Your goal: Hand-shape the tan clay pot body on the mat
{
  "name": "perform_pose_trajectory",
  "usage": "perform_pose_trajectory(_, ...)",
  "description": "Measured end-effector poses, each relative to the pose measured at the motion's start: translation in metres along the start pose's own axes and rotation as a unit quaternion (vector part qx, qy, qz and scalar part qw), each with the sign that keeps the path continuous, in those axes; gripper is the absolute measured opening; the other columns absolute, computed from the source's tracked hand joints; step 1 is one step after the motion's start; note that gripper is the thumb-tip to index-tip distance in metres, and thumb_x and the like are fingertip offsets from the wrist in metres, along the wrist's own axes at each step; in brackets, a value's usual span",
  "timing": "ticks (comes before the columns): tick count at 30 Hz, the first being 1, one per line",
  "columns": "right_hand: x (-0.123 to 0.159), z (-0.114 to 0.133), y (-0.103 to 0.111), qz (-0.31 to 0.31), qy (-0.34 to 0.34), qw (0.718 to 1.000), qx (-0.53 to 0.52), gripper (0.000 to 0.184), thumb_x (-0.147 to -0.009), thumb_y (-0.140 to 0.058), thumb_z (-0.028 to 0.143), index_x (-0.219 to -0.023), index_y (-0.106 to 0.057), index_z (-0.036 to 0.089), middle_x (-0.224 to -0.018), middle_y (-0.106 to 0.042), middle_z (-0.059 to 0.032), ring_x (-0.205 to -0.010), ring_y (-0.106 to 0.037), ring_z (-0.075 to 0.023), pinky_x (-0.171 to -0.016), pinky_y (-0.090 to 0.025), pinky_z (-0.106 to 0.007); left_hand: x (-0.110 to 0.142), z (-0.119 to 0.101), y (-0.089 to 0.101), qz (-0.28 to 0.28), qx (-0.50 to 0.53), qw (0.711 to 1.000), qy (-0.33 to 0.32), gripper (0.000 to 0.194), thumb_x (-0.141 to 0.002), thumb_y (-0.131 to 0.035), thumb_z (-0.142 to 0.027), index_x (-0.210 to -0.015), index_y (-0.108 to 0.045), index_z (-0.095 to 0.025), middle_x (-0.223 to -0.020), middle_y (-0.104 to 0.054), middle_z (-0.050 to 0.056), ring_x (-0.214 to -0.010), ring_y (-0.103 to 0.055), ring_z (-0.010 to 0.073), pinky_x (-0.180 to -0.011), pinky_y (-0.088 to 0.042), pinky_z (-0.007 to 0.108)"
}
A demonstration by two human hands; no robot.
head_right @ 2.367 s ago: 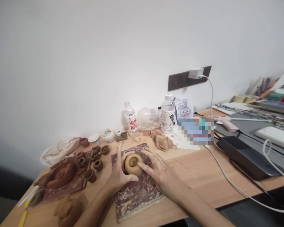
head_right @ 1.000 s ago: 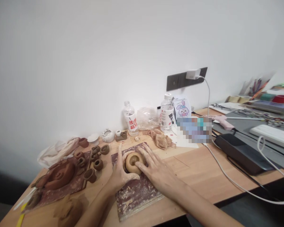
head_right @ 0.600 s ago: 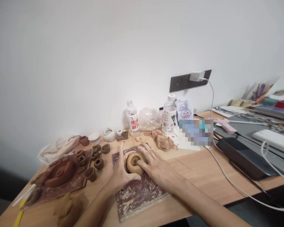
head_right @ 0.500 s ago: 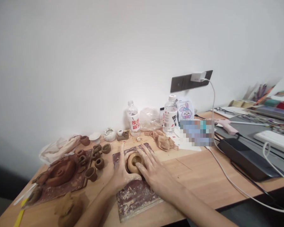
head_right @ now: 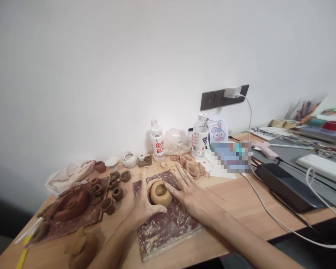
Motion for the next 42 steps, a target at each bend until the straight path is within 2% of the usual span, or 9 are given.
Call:
perform_pose_trajectory(4,-0.012,-0.001,-0.001,-0.001,0.008,1.000,-0.006,0.074,-0.081,-0.043,-0.005,-0.144,-0.038,0.033,-0.161,-0.007,-0.0056,-0.146,-0.004,-0.0297,-0.111,-0.030,-0.057,0.000,0.001,0.000,0.002,0.007,1.000,0.004,0.132,-0.057,-0.085,-0.019,-0.149,0.009,-0.032,-0.131,-0.053,0.007,-0.126,-0.048,0.0266,-0.111,-0.031,0.048)
perform_pose_trajectory(8,-0.022,0.004,0.000,0.037,0.036,0.997,-0.062,0.061,-0.087,-0.045,0.001,-0.140,-0.045,0.031,-0.159,-0.017,-0.0089,-0.146,-0.007,-0.0302,-0.111,-0.029,-0.058,-0.001,0.001,0.000,0.002,0.014,1.000,0.011,0.133,-0.056,-0.086,-0.020,-0.148,0.010,-0.032,-0.132,-0.053,0.007,-0.126,-0.048,0.0270,-0.112,-0.030,0.048)
perform_pose_trajectory(12,-0.025,0.006,0.001,0.068,0.067,0.990,-0.109,0.056,-0.090,-0.047,0.007,-0.140,-0.046,0.033,-0.159,-0.015,-0.0090,-0.145,-0.006,-0.0313,-0.111,-0.028,-0.058,0.000,0.000,0.000,0.006,0.015,1.000,0.017,0.134,-0.056,-0.085,-0.017,-0.148,0.012,-0.033,-0.134,-0.051,0.007,-0.128,-0.047,0.0273,-0.112,-0.031,0.048)
perform_pose_trajectory(19,-0.022,0.004,0.003,0.035,0.035,0.998,-0.048,0.057,-0.086,-0.047,0.001,-0.137,-0.050,0.027,-0.157,-0.022,-0.0114,-0.146,-0.005,-0.0315,-0.110,-0.027,-0.061,-0.001,-0.002,0.000,0.001,0.003,1.000,0.017,0.133,-0.056,-0.085,-0.016,-0.148,0.010,-0.033,-0.132,-0.052,0.007,-0.126,-0.049,0.0264,-0.113,-0.029,0.049)
perform_pose_trajectory(24,-0.012,0.006,0.010,-0.005,0.035,0.999,-0.038,0.057,-0.083,-0.044,-0.005,-0.131,-0.055,0.022,-0.159,-0.014,-0.0108,-0.146,0.002,-0.0303,-0.113,-0.025,-0.058,-0.001,0.000,0.000,-0.001,0.006,1.000,0.014,0.133,-0.056,-0.085,-0.016,-0.148,0.011,-0.032,-0.130,-0.053,0.006,-0.123,-0.050,0.0258,-0.112,-0.030,0.048)
perform_pose_trajectory(29,-0.007,0.006,0.010,0.014,0.018,0.996,-0.081,0.052,-0.088,-0.043,0.001,-0.132,-0.055,0.026,-0.160,-0.010,-0.0053,-0.147,0.000,-0.0258,-0.114,-0.028,-0.051,0.000,0.000,0.000,0.006,0.012,0.999,0.029,0.134,-0.056,-0.085,-0.016,-0.148,0.012,-0.032,-0.133,-0.051,0.007,-0.126,-0.048,0.0259,-0.112,-0.030,0.047)
perform_pose_trajectory(33,-0.016,0.001,0.007,0.032,0.014,0.995,-0.095,0.057,-0.088,-0.044,0.002,-0.137,-0.049,0.031,-0.161,-0.008,-0.0042,-0.147,0.000,-0.0267,-0.113,-0.025,-0.056,0.000,-0.001,0.000,0.002,-0.001,1.000,0.025,0.135,-0.055,-0.085,-0.013,-0.147,0.012,-0.034,-0.132,-0.052,0.005,-0.125,-0.049,0.0248,-0.113,-0.030,0.046)
perform_pose_trajectory(37,-0.021,-0.003,0.006,0.044,0.041,0.995,-0.082,0.053,-0.089,-0.047,0.003,-0.134,-0.053,0.029,-0.161,-0.008,-0.0054,-0.146,0.002,-0.0301,-0.114,-0.019,-0.059,-0.001,-0.001,0.001,0.000,-0.008,1.000,0.012,0.135,-0.056,-0.086,-0.017,-0.147,0.013,-0.034,-0.131,-0.054,0.006,-0.124,-0.050,0.0248,-0.113,-0.030,0.048)
perform_pose_trajectory(42,-0.010,-0.007,0.002,-0.009,0.061,0.993,-0.098,0.058,-0.088,-0.043,0.000,-0.135,-0.051,0.032,-0.161,-0.006,-0.0015,-0.147,0.001,-0.0259,-0.115,-0.022,-0.055,-0.001,-0.001,0.001,0.001,-0.005,1.000,0.018,0.135,-0.057,-0.085,-0.018,-0.147,0.013,-0.033,-0.130,-0.054,0.007,-0.123,-0.051,0.0254,-0.111,-0.031,0.048)
Point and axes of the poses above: each hand's wrist, its own x-axis away from the middle knuckle, its own y-axis out of the back of the hand, z = x × y, the point moved 2 cm from there along -x, towards the middle knuckle
